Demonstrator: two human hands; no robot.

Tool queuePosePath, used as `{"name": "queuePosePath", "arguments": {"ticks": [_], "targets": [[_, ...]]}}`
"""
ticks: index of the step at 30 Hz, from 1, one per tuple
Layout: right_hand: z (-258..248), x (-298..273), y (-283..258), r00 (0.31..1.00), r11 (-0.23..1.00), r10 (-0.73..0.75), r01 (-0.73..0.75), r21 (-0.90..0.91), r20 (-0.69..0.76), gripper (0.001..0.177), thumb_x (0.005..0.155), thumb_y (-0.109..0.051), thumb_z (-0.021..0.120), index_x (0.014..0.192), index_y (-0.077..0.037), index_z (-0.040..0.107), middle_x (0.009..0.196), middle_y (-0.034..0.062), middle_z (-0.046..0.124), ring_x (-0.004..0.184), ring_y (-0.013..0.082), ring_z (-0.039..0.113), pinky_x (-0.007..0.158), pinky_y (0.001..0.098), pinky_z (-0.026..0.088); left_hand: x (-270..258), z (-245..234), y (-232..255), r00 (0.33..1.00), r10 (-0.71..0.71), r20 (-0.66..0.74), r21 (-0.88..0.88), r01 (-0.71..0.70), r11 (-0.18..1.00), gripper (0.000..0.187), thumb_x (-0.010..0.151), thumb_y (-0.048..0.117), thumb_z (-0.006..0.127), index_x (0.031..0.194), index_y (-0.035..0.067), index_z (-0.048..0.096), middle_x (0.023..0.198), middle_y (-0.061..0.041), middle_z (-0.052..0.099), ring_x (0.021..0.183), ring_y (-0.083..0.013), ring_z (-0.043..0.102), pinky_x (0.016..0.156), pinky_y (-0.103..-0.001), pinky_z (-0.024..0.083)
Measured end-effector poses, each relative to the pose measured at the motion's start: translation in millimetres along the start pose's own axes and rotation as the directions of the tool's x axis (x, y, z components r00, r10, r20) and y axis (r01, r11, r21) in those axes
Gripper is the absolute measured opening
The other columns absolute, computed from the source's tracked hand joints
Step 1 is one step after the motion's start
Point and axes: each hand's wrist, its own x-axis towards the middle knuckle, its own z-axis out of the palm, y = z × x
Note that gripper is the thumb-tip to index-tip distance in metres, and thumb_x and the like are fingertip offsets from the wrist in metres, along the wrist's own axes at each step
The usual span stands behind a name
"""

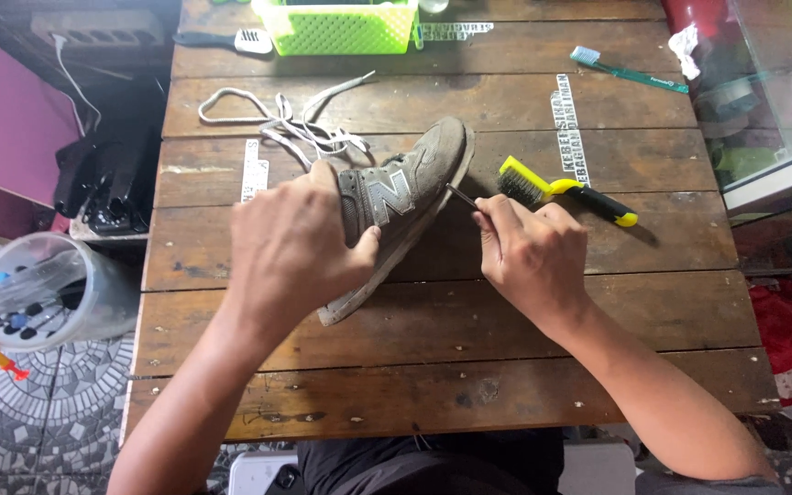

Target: Using a small pick tool to meticulously remove dirt and debris from the mesh and crevices of a sneaker.

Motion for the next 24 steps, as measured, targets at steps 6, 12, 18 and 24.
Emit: {"name": "queuePosePath", "arguments": {"ticks": [6, 12, 18, 24], "targets": [[-1.0, 1.5, 0.5, 0.999, 0.999, -0.005, 0.006, 0.038, -0.032, 0.009, 0.114, -0.020, 0.071, 0.107, -0.019, 0.075, 0.071, -0.0045, 0.068, 0.063, 0.0179, 0.074, 0.072, 0.0325, 0.059, 19.6, 17.3, 19.7, 0.998, 0.060, -0.032, -0.118, -0.063, 0.991, 0.068, 0.097, 0.061, 0.077, 0.120, -0.003, 0.071, 0.089, -0.035, 0.078, 0.085, -0.0588, 0.081, 0.069, -0.064, 0.064], [-14.7, -7.0, 5.7, 1.000, 0.997, -0.024, 0.024, 0.072, 0.004, 0.008, 0.113, -0.019, 0.073, 0.105, -0.018, 0.073, 0.070, -0.0046, 0.067, 0.066, 0.0179, 0.075, 0.082, 0.0319, 0.060, 28.0, 31.6, -0.9, 0.991, 0.135, -0.012, -0.413, -0.128, 0.902, 0.063, 0.093, 0.054, 0.081, 0.115, -0.005, 0.081, 0.093, -0.041, 0.078, 0.092, -0.0650, 0.077, 0.080, -0.069, 0.061], [-37.5, -13.4, 6.7, 0.999, 0.999, 0.001, -0.002, 0.046, 0.038, 0.014, 0.118, -0.023, 0.070, 0.107, -0.017, 0.075, 0.075, 0.0027, 0.065, 0.071, 0.0258, 0.077, 0.077, 0.0376, 0.063, 34.5, 56.9, -9.3, 0.990, 0.075, 0.116, -0.466, -0.012, 0.885, 0.058, 0.091, 0.059, 0.077, 0.117, 0.007, 0.083, 0.091, -0.028, 0.080, 0.093, -0.0534, 0.081, 0.080, -0.058, 0.065], [-55.7, -0.1, 13.0, 0.994, 0.999, -0.005, 0.000, 0.043, 0.108, 0.016, 0.116, -0.021, 0.074, 0.101, -0.016, 0.076, 0.073, 0.0024, 0.066, 0.070, 0.0260, 0.077, 0.073, 0.0383, 0.063, 27.1, 39.7, 8.8, 0.992, 0.014, 0.124, -0.513, 0.053, 0.857, 0.050, 0.085, 0.058, 0.082, 0.108, 0.014, 0.086, 0.084, -0.025, 0.078, 0.086, -0.0507, 0.080, 0.074, -0.055, 0.064]]}}
